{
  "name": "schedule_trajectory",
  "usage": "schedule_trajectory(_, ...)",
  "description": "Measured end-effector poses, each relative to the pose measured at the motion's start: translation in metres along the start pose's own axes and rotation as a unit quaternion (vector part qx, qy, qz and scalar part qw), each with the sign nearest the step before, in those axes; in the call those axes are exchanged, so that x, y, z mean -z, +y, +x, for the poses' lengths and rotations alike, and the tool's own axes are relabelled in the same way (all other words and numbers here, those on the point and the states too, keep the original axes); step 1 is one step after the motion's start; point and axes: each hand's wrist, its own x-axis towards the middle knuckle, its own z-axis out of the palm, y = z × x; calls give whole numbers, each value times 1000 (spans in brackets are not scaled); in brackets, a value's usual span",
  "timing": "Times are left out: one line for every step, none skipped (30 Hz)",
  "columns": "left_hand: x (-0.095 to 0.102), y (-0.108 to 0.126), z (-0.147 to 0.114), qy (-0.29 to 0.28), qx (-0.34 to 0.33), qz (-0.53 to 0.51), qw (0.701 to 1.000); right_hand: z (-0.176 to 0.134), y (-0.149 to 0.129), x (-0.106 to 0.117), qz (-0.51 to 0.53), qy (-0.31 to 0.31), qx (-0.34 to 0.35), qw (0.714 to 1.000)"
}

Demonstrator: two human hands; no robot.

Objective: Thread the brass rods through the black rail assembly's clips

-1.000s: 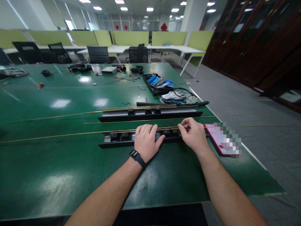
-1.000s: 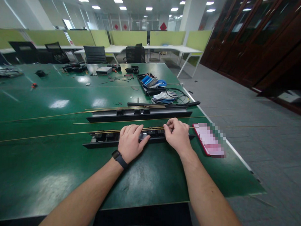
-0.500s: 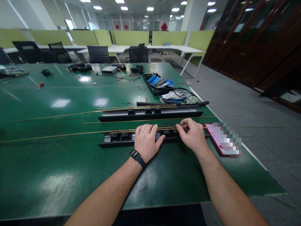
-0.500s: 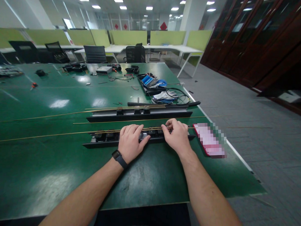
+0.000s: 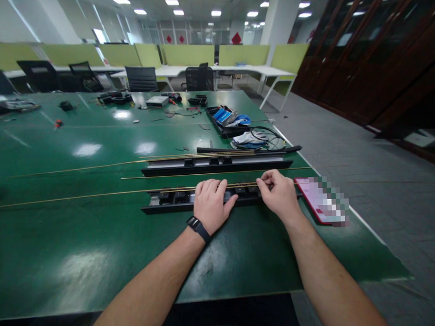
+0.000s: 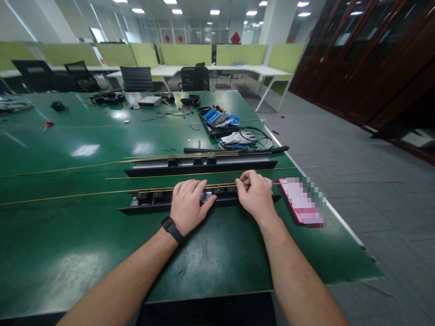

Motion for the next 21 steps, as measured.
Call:
schedule_trajectory(0, 0, 0, 0, 1, 0, 1000, 0, 0, 0, -1, 0, 1, 1000)
schedule_trajectory(0, 0, 0, 0, 1, 0, 1000, 0, 0, 1, -2, 0, 2, 1000)
schedule_trajectory(0, 0, 0, 1, 0, 0, 1000, 0, 0, 1, -4, 0, 5, 1000)
schedule_trajectory(1, 0, 0, 1, 0, 0, 1000, 0, 0, 1, -6, 1, 7, 1000)
schedule_trajectory(1, 0, 1, 2, 0, 0, 1000, -1, -1, 0, -6, 3, 9, 1000)
schedule_trajectory(1, 0, 1, 2, 0, 1, 1000, -1, -1, 0, -6, 4, 11, 1000)
schedule_trajectory(1, 0, 1, 2, 1, 1, 1000, -1, -1, 0, -5, 6, 12, 1000)
schedule_trajectory(2, 0, 1, 1, 2, 1, 1000, -1, -2, -1, -5, 7, 14, 1000)
schedule_trajectory(2, 0, 1, 0, 2, 1, 1000, -1, -2, -1, -4, 9, 15, 1000)
schedule_trajectory(1, 0, 1, 0, 2, 2, 1000, -1, -2, -2, -4, 9, 17, 1000)
schedule_trajectory(1, 0, 1, 0, 2, 2, 1000, -1, -1, -2, -4, 8, 18, 1000)
schedule_trajectory(1, 0, 1, 0, 2, 2, 1000, -1, -1, -3, -3, 6, 19, 1000)
schedule_trajectory(1, 0, 1, 1, 2, 2, 1000, -1, -1, -3, -2, 2, 18, 1000)
schedule_trajectory(1, 0, 1, 1, 2, 2, 1000, -1, -1, -3, 1, -1, 17, 1000)
schedule_trajectory(1, 0, 1, 0, 1, 1, 1000, -1, -1, -3, 4, -5, 14, 1000)
schedule_trajectory(2, 0, 1, 0, 1, 1, 1000, -1, -1, -3, 6, -8, 12, 1000)
schedule_trajectory(2, 1, 1, -1, 1, 1, 1000, -1, -2, -2, 8, -8, 10, 1000)
schedule_trajectory(2, 1, 1, -2, 1, 1, 1000, -1, -2, -2, 8, -8, 9, 1000)
schedule_trajectory(2, 1, 1, -2, 1, 0, 1000, -1, -2, -2, 8, -7, 9, 1000)
schedule_trajectory(2, 1, 1, -2, 2, 0, 1000, -1, -2, -2, 8, -7, 9, 1000)
schedule_trajectory(2, 1, 1, -2, 1, -1, 1000, -1, -2, -2, 7, -5, 8, 1000)
